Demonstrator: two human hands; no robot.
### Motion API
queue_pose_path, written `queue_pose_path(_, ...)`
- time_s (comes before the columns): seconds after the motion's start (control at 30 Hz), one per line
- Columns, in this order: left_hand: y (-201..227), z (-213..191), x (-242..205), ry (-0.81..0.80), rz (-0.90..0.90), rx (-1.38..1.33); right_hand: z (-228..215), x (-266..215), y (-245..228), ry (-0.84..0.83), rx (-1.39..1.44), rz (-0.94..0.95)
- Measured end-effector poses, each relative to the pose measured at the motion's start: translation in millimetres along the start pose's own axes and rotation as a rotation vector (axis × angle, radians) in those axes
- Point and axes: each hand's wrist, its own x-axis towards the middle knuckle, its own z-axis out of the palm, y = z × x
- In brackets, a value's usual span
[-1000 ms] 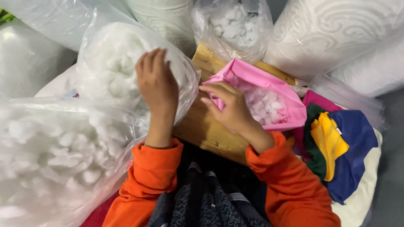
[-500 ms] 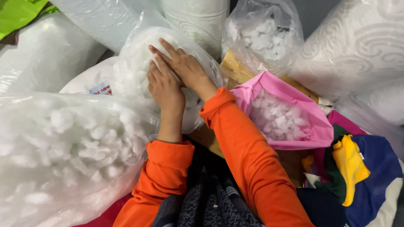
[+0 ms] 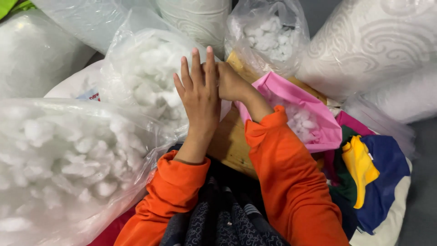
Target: A person is filling a pink fabric pillowcase with white polyester fiberfill stuffing from a large bag.
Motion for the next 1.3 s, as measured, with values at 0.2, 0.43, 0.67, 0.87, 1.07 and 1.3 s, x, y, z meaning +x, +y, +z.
queue_pose_path(0.2,29.0,-33.3,-8.9,0.239,0.232,-0.366,-58.8,-61.0,-13.4,-0.032,0.396,-0.094)
queue_pose_path(0.43,101.4,-14.1,-49.9,0.028,0.546,-0.995,-113.4,-209.2,-24.2,0.171,0.241,0.133)
queue_pose_path(0.67,136.6,-6.3,-71.8,-0.66,0.805,-1.195,-102.1,-292.8,44.4,0.415,0.197,0.345)
queue_pose_path(0.87,142.2,6.9,-73.8,-0.751,0.733,-0.876,-100.5,-285.5,10.7,0.484,0.27,0.441)
queue_pose_path(1.07,141.6,44.7,-99.2,-0.374,0.844,-0.492,-104.8,-312.2,40.4,0.461,-0.094,0.436)
queue_pose_path(1.3,132.7,56.2,-80.3,-0.355,0.705,-0.263,-118.5,-330.7,55.7,0.303,-0.542,0.556)
